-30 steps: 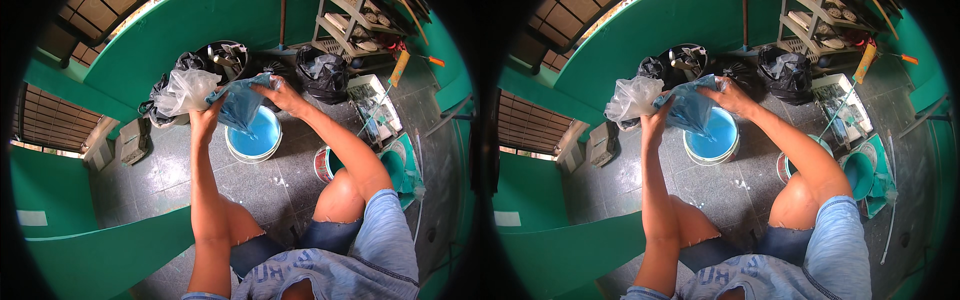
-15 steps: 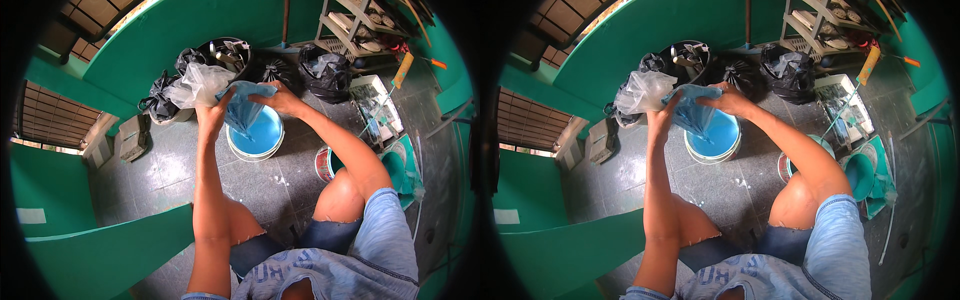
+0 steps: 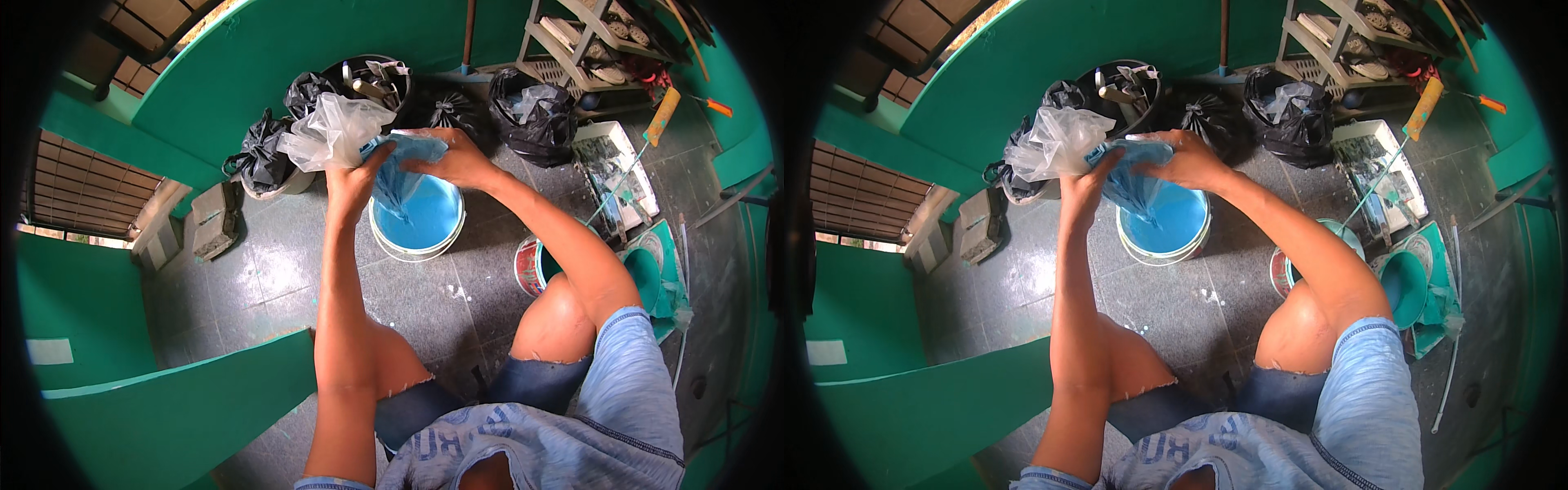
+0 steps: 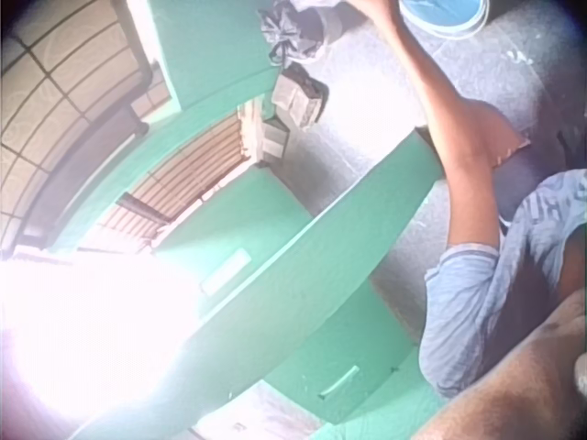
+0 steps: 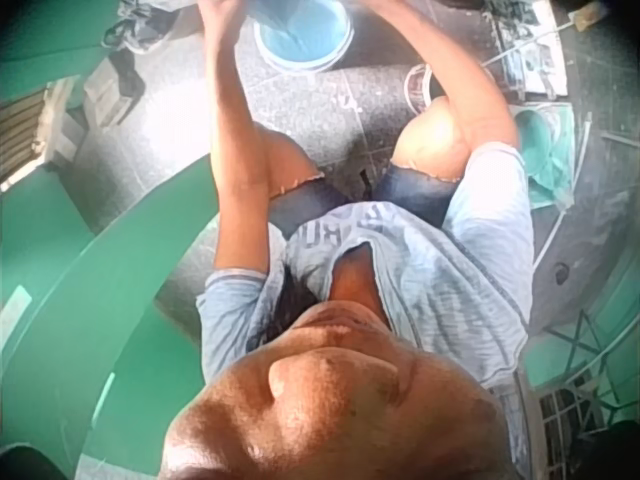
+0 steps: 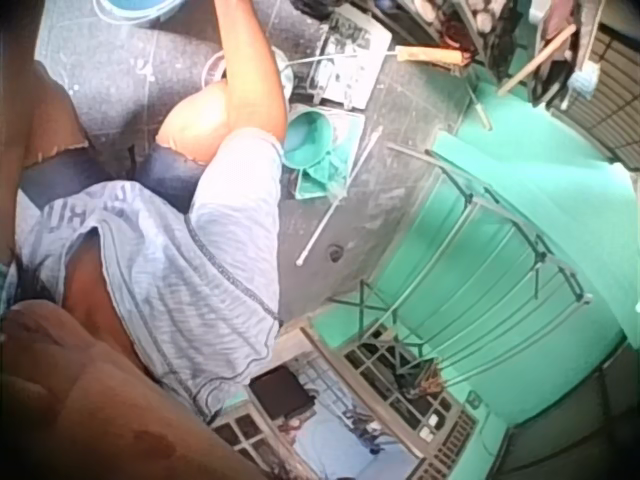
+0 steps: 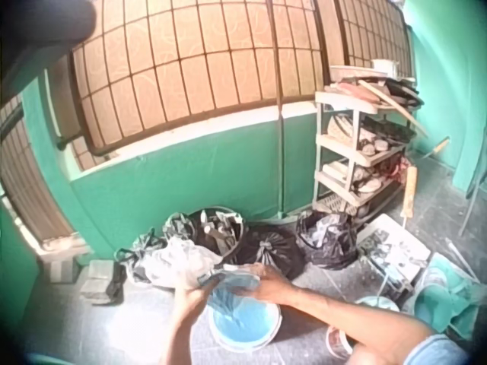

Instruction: The person pours a blue liquid from a plastic bag into a bucket, then uses a cloth to wipe the inside of the bucket and a smaller container. Finally, they stir the blue liquid in the bucket with their hand.

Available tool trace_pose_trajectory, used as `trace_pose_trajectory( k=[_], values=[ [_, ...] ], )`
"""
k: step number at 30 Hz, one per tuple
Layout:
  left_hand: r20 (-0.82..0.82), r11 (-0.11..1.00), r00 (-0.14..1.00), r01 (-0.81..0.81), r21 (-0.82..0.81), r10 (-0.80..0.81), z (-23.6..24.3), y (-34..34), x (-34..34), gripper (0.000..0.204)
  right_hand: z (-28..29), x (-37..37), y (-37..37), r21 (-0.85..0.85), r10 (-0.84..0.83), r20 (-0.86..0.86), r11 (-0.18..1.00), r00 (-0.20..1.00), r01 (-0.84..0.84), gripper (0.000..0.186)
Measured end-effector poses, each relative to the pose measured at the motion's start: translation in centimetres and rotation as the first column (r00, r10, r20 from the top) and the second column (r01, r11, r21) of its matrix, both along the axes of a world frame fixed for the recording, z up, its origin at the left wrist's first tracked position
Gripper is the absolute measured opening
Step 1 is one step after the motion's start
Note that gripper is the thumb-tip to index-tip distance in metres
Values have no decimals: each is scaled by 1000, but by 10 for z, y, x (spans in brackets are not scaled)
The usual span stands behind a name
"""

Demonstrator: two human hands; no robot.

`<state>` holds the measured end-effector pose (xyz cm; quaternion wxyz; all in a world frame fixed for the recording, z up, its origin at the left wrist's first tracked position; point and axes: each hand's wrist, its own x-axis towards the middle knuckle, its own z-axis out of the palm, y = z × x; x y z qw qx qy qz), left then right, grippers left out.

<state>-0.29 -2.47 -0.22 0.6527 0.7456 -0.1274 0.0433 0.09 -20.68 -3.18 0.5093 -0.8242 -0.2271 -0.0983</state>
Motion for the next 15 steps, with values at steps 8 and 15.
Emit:
trace_pose_trajectory(
  k=[8, 15],
  values=[
    [-68, 978, 996, 43, -202, -58, 2, -16, -8, 26, -8, 2, 4, -143, -110, 315, 976, 943, 162, 22],
    [-75, 927, 996, -71, -368, 46, -3, -15, -11, 28, -14, -2, 8, -173, -115, 313, 969, 943, 175, 20]
  ],
)
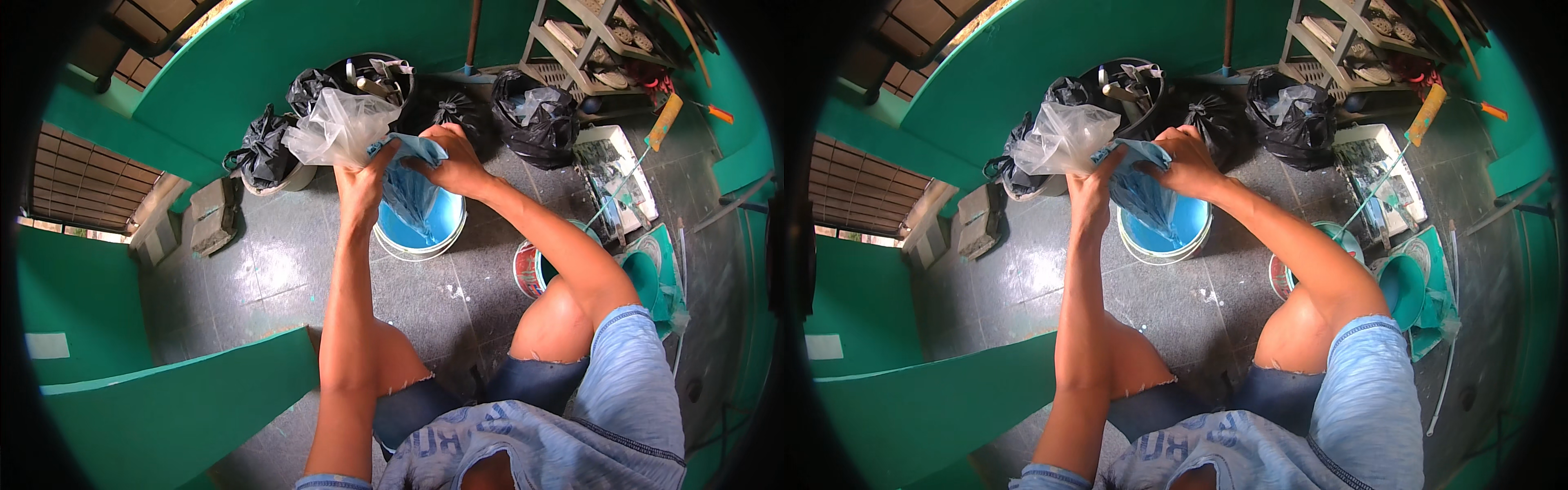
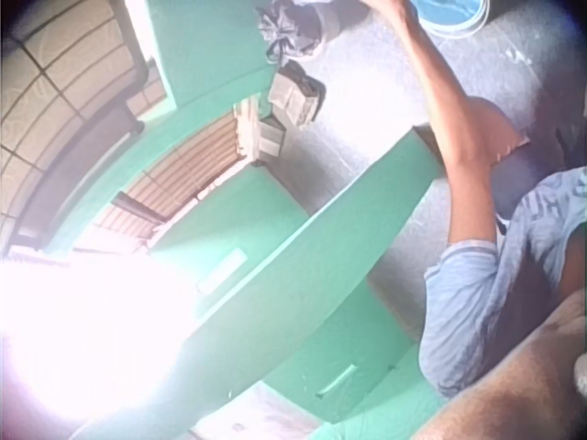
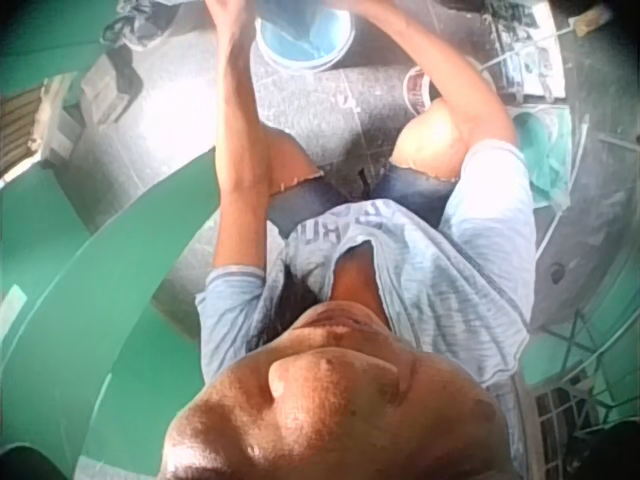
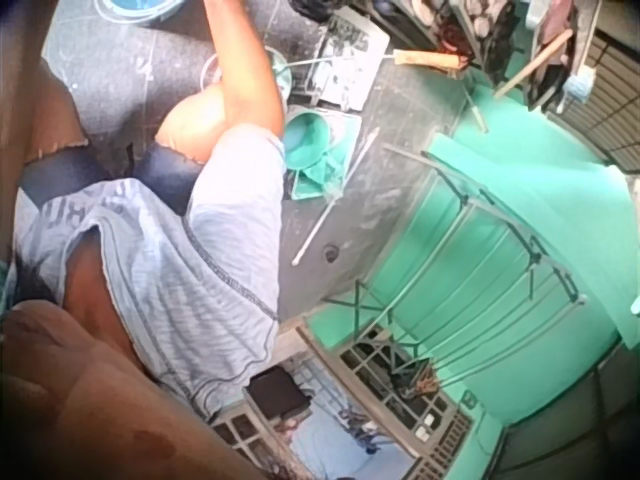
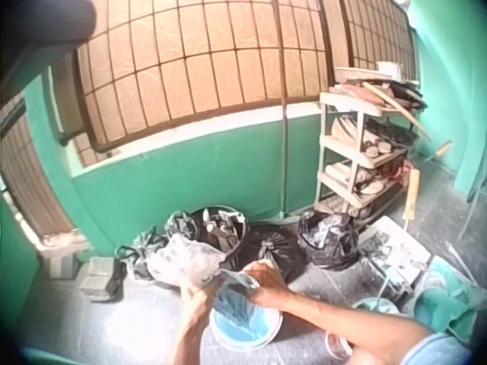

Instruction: The person pours a blue liquid from a plastic bag into a bucket, then uses a cloth to wipe the inside of the bucket and a smaller container. Finally, they stir the blue liquid in the bucket with their hand.

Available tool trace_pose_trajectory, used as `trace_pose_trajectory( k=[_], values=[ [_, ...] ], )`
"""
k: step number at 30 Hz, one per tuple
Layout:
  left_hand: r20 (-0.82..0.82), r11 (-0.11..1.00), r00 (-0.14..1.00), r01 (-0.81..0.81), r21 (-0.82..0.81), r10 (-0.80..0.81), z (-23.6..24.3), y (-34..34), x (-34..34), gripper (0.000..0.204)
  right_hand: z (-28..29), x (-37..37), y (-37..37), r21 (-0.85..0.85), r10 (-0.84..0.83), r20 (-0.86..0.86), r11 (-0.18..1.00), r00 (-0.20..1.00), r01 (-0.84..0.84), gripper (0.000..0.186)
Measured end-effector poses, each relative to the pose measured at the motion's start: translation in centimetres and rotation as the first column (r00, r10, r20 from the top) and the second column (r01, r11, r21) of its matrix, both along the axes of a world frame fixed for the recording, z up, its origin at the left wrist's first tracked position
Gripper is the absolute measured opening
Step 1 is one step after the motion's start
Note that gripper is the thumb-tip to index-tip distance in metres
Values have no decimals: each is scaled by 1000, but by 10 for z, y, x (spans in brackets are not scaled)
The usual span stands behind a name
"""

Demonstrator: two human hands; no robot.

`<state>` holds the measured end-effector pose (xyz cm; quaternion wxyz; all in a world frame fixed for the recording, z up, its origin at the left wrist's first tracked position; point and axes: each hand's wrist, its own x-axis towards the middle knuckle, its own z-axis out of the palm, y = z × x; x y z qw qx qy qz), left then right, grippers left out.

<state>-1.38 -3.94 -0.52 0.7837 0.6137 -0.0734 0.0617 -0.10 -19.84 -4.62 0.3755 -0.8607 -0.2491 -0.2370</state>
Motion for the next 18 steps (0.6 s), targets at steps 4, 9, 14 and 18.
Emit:
trace_pose_trajectory(
  k=[4, 9, 14, 18],
  values=[
    [27, 1000, 1000, 0, 11, 0, 2, 3, 0, 30, -21, 3, -4, -103, -20, -36, 995, 999, 16, 24],
    [93, 997, 993, -72, -9, 72, 10, 5, -4, 30, -38, 0, -4, -133, 9, -36, 991, 999, -14, 22],
    [117, 994, 989, -100, 35, 95, 21, 7, -7, 32, -49, 0, -9, -273, -7, -249, 960, 969, -63, 28],
    [32, 996, 999, -30, 90, 27, 27, 17, 2, 24, -23, 2, -10, -58, 62, -255, 995, 965, -79, 49]
  ],
)
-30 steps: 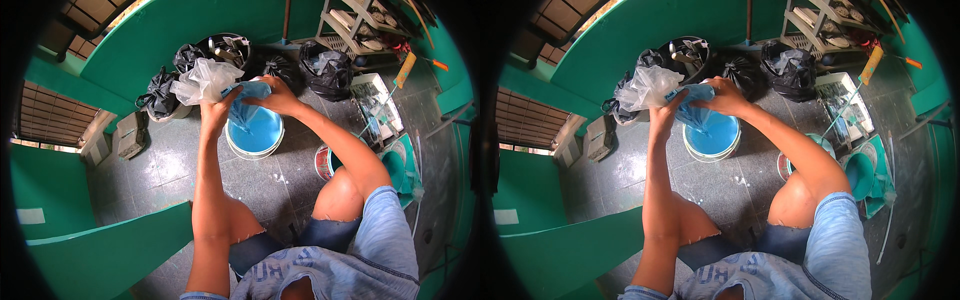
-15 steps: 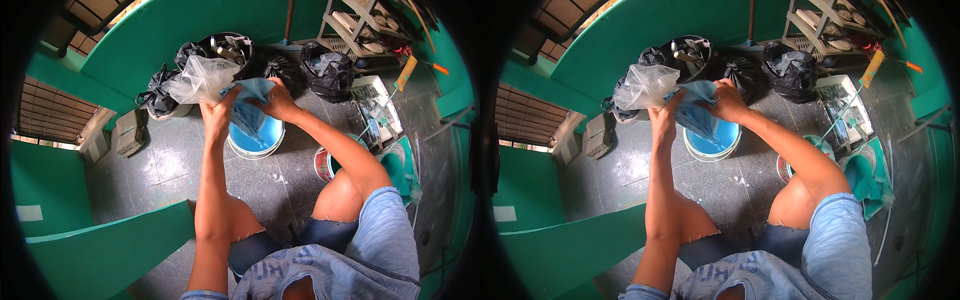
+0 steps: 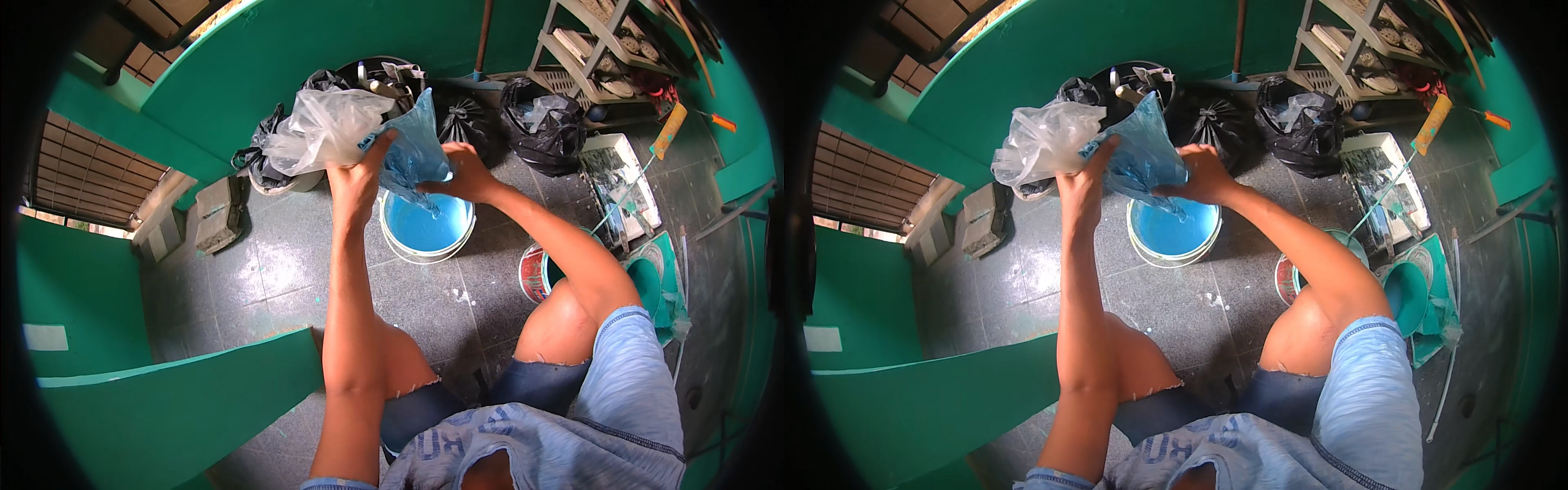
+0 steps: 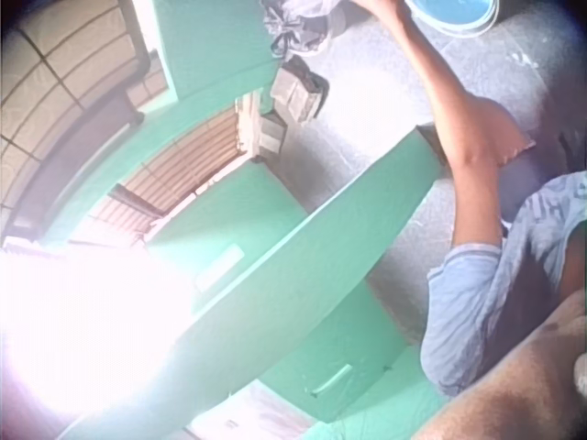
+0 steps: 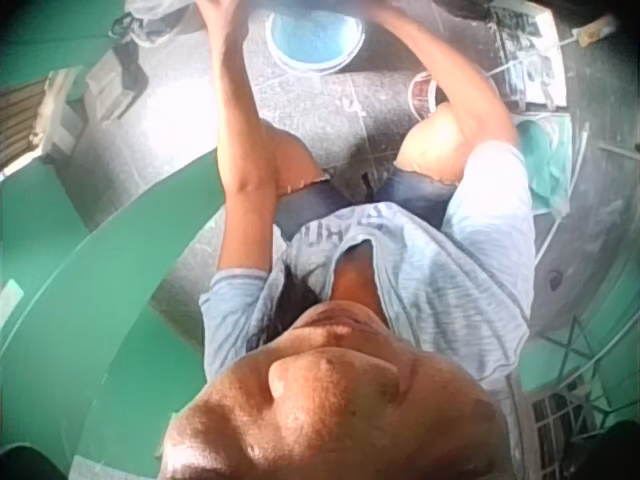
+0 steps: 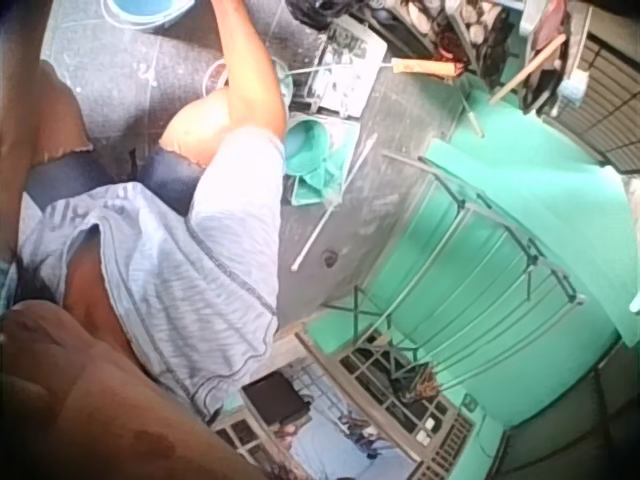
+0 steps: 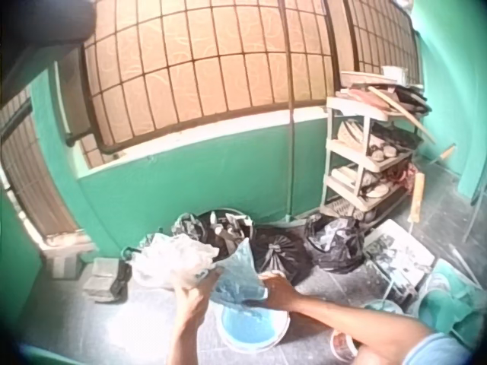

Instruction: The person pours a blue liquid from a plastic bag into a bucket, then uses a cloth to wipe the inside of the bucket and a smaller container. Finally, they stir the blue liquid in the bucket with their hand.

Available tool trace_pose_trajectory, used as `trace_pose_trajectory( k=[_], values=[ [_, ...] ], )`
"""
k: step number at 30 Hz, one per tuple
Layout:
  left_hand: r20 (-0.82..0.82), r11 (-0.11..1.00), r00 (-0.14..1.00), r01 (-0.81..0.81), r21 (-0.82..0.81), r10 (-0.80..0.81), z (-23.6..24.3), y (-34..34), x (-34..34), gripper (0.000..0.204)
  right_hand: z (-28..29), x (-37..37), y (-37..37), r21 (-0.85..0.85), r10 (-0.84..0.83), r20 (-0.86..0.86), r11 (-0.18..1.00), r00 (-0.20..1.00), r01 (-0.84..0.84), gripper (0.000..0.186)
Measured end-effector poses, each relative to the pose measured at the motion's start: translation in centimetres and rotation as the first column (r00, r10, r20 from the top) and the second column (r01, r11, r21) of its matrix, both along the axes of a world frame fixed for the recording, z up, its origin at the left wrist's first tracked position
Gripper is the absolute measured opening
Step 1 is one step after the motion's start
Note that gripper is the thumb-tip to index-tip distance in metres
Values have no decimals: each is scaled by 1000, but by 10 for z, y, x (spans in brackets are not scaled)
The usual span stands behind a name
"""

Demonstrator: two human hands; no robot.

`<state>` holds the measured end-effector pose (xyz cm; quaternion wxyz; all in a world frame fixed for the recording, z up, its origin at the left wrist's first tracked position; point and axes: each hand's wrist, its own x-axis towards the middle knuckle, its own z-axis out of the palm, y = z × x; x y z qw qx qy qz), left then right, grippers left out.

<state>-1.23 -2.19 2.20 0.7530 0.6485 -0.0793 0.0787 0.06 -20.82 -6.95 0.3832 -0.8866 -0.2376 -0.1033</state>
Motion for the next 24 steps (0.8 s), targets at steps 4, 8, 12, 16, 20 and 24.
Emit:
trace_pose_trajectory(
  k=[4, 8, 12, 16, 20, 24],
  values=[
    [130, 974, 991, -31, 223, 2, -27, 4, 6, 32, 46, 9, 13, 572, 247, -304, 820, 920, -31, 42],
    [44, 982, 999, -25, 185, 17, -26, -4, 4, 30, 37, 13, -1, 4, -42, 229, 999, 972, 42, 30],
    [63, 998, 996, -62, -15, 62, -18, -8, -1, 29, 14, 9, -1, 33, -98, 205, 995, 974, 93, 24],
    [36, 998, 998, -53, 15, 52, -15, -4, 3, 26, -15, 9, -14, -53, -20, 215, 998, 976, 32, 21],
    [51, 992, 995, -90, 93, 86, -16, -1, 3, 27, -7, 7, -15, -48, -54, 144, 997, 988, 62, 27],
    [96, 986, 995, -42, 161, 27, -23, -1, 6, 31, 36, 3, 4, 187, -153, 101, 973, 983, 132, 38]
  ],
)
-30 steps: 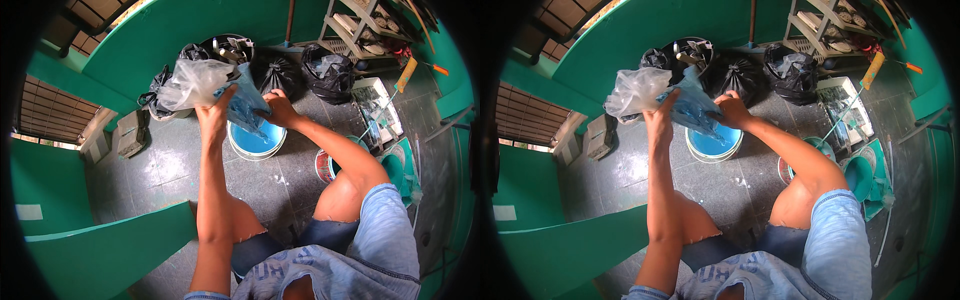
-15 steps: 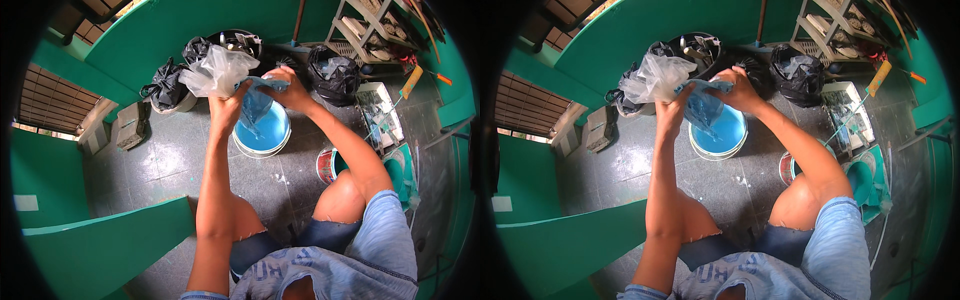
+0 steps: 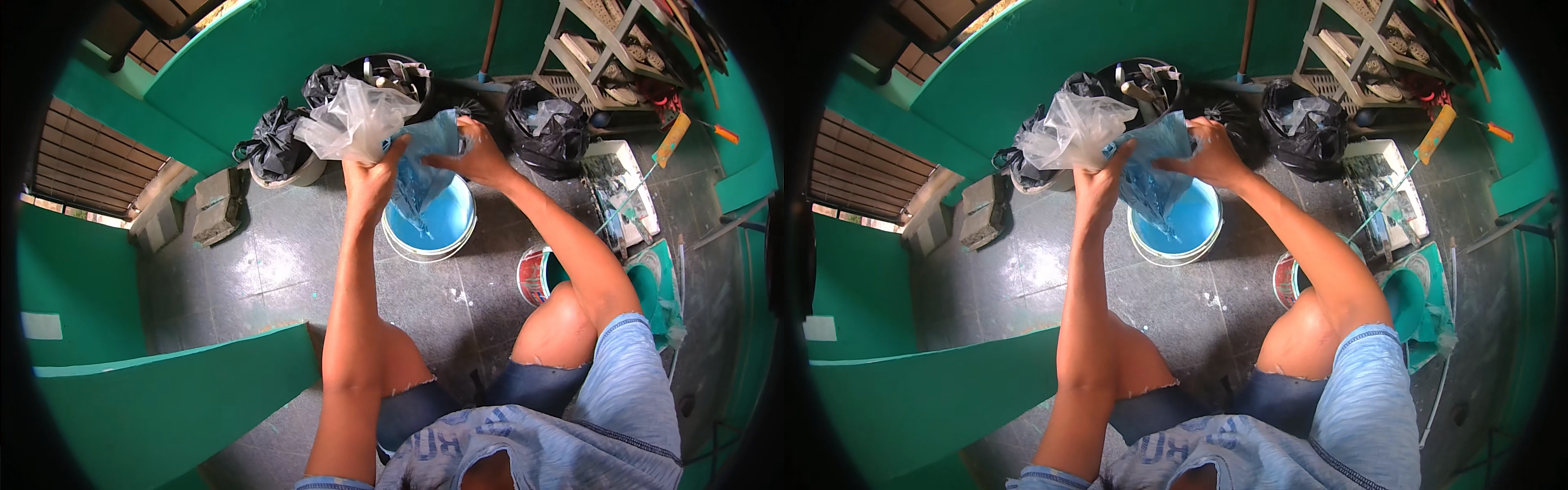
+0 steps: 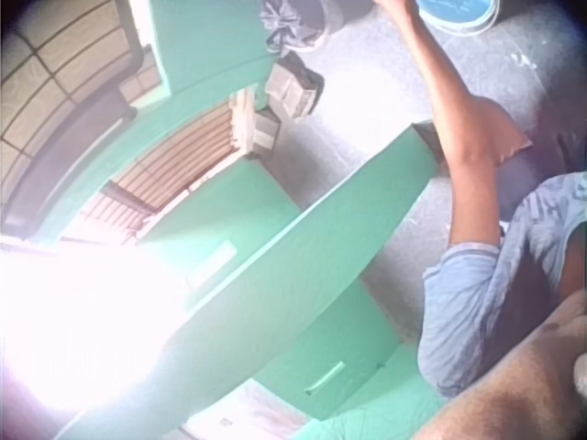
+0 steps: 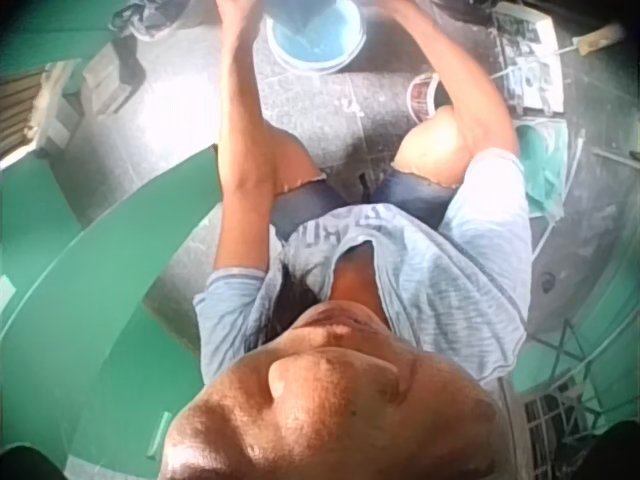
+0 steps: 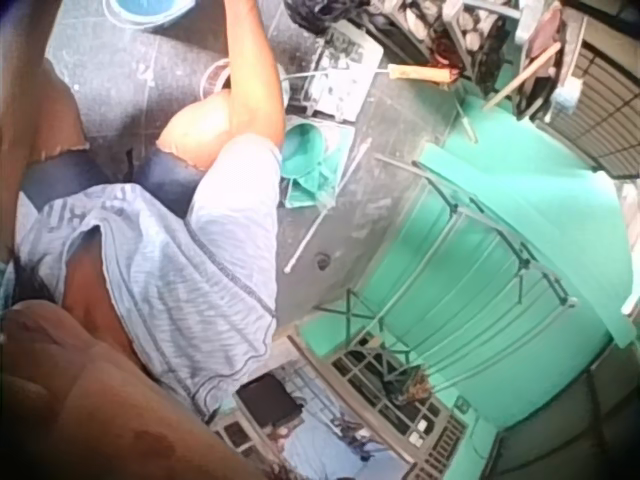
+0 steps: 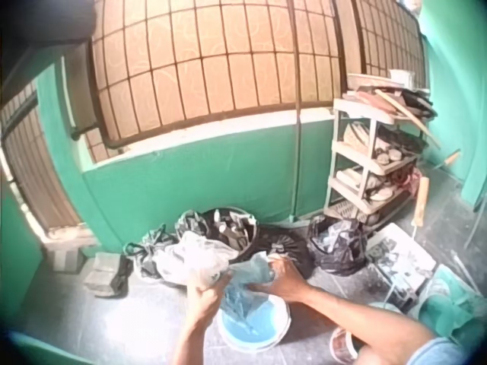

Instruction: The person pours a blue liquid from a plastic bag into a bucket, then uses a cloth to wipe the inside of the bucket and a smaller container. Finally, they stir the blue liquid in the bucket with their hand.

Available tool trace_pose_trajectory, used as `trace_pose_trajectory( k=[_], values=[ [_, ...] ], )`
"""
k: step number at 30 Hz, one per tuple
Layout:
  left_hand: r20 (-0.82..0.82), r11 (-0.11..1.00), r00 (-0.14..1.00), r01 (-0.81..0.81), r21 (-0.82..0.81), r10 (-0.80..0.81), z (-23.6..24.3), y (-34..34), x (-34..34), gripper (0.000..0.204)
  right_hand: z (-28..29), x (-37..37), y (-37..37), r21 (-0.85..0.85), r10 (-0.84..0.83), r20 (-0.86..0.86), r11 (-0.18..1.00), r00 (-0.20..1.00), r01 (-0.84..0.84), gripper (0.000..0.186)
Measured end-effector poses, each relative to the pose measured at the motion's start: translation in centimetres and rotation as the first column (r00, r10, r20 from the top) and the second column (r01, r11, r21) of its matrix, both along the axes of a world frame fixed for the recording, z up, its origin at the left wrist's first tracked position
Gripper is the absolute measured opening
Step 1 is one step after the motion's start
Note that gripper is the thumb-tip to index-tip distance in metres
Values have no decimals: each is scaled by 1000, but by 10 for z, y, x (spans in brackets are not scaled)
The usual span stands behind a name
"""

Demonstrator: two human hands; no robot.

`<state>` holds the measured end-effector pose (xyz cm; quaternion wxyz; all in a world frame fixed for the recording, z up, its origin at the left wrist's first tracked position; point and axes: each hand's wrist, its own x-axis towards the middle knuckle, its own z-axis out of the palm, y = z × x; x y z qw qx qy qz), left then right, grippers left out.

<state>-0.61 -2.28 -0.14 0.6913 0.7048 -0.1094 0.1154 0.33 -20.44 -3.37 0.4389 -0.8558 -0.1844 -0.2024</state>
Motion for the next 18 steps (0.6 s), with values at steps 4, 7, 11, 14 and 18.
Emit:
trace_pose_trajectory(
  k=[4, 7, 11, 14, 18],
  values=[
    [-85, 995, 995, 48, -87, -56, 4, -7, -4, 28, 0, 6, -1, 122, 159, -128, 982, 979, -144, 34],
    [-77, 989, 997, -7, -145, -4, 6, -10, -9, 24, -9, 3, 1, -13, 90, 9, 996, 996, -90, 27],
    [-96, 967, 994, 20, -253, -45, 10, -12, -11, 24, -42, 4, -6, -108, 91, 117, 991, 989, -78, 21],
    [-124, 969, 991, 24, -247, -56, 16, -5, -13, 25, -55, -2, -9, -218, 151, 52, 966, 987, -136, 21],
    [-89, 973, 996, 9, -231, -31, 14, -5, -8, 27, -51, 6, -17, -193, 102, 22, 977, 994, -96, 26]
  ],
)
